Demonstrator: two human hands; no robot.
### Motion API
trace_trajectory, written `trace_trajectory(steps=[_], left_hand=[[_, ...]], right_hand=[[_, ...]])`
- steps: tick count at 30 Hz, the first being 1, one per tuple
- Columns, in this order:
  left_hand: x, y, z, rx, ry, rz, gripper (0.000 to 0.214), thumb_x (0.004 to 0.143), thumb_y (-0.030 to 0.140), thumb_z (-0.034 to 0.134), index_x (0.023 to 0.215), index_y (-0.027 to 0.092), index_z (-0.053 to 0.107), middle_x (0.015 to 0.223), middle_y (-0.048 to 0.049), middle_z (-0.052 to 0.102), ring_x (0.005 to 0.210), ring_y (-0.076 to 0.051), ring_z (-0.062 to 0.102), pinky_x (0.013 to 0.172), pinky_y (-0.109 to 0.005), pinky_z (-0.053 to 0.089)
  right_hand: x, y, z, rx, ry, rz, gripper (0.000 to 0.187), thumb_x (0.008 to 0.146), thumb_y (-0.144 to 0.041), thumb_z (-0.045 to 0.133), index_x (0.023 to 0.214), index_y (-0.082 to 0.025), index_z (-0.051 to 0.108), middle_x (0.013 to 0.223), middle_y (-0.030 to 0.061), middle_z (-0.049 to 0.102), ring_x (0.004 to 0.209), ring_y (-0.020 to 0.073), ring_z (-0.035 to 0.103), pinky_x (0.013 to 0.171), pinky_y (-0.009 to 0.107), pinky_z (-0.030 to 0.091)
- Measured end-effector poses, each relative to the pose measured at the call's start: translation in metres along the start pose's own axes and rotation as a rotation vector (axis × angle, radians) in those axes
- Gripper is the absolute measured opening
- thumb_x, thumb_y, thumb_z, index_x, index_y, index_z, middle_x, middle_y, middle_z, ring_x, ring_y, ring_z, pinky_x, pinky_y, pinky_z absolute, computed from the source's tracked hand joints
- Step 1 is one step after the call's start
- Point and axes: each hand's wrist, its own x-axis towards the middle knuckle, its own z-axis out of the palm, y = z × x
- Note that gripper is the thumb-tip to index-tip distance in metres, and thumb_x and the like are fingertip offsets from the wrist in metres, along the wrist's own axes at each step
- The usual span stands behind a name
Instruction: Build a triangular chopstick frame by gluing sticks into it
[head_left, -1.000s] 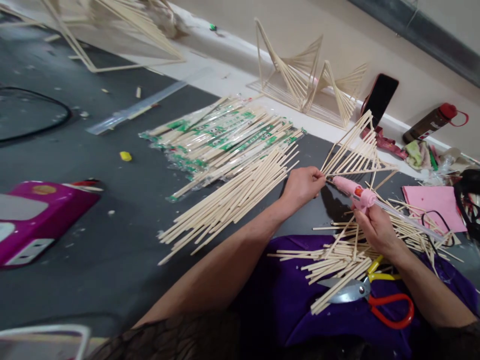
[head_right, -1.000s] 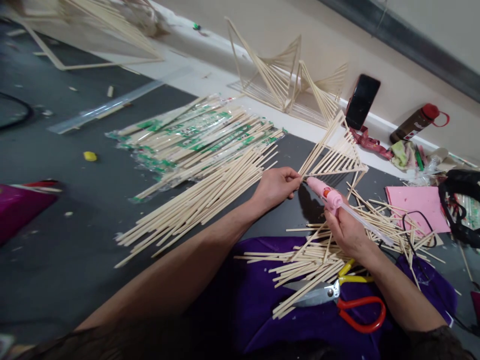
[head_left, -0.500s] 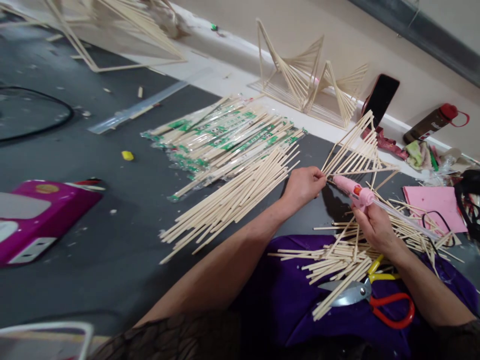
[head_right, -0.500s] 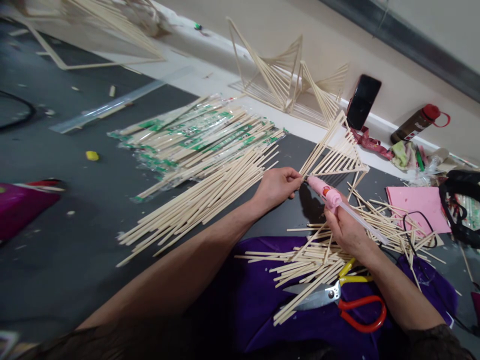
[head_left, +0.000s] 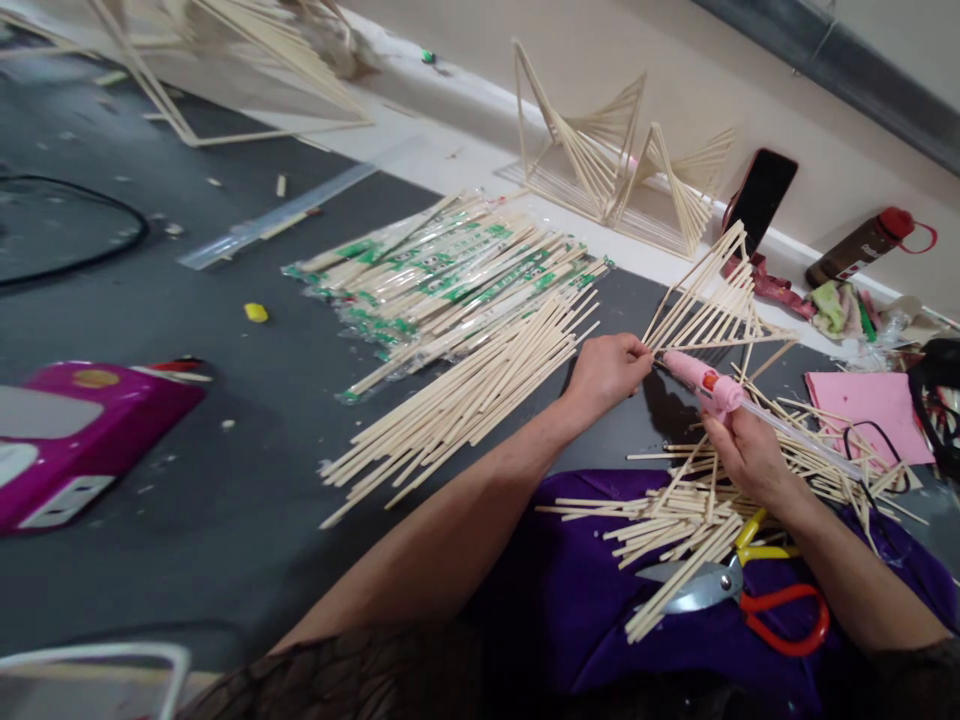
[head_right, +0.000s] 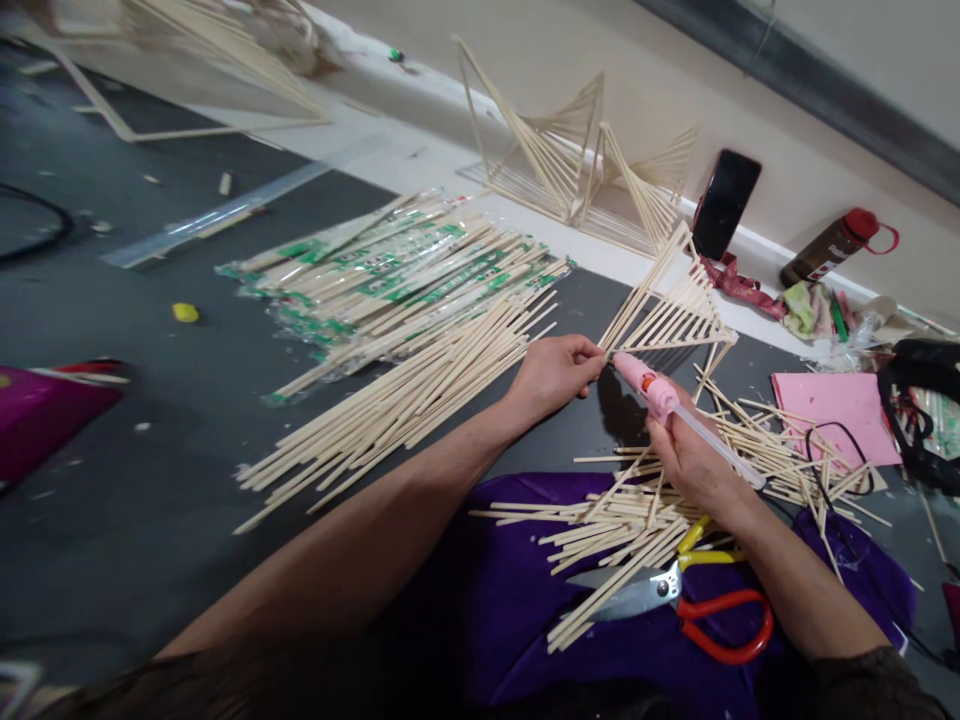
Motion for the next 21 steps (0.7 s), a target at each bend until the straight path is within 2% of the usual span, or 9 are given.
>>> trace_trajectory(steps=[16,21], left_hand=[[0.0007,0.0000,-0.0003,0.010,-0.003,0.003,0.017,0.078,0.029,0.056,0.077,0.018,0.070,0.057,0.0006,0.067,0.050,-0.013,0.063,0.059,-0.024,0.047],[0.0007,-0.0002,0.0001,0.015,-0.009,0.005,0.018,0.078,0.029,0.056,0.078,0.017,0.070,0.054,0.0008,0.065,0.050,-0.013,0.062,0.059,-0.024,0.047]], right_hand=[[-0.0004,-0.0012,-0.0003,0.004,0.010,-0.004,0.037,0.096,-0.037,0.043,0.125,-0.018,0.056,0.113,0.0150,0.068,0.104,0.0272,0.065,0.092,0.042,0.053],[-0.0005,-0.0025,-0.0004,-0.025,0.003,0.011,0.033,0.097,-0.038,0.042,0.116,-0.018,0.060,0.098,0.0130,0.069,0.099,0.0269,0.066,0.091,0.041,0.053]])
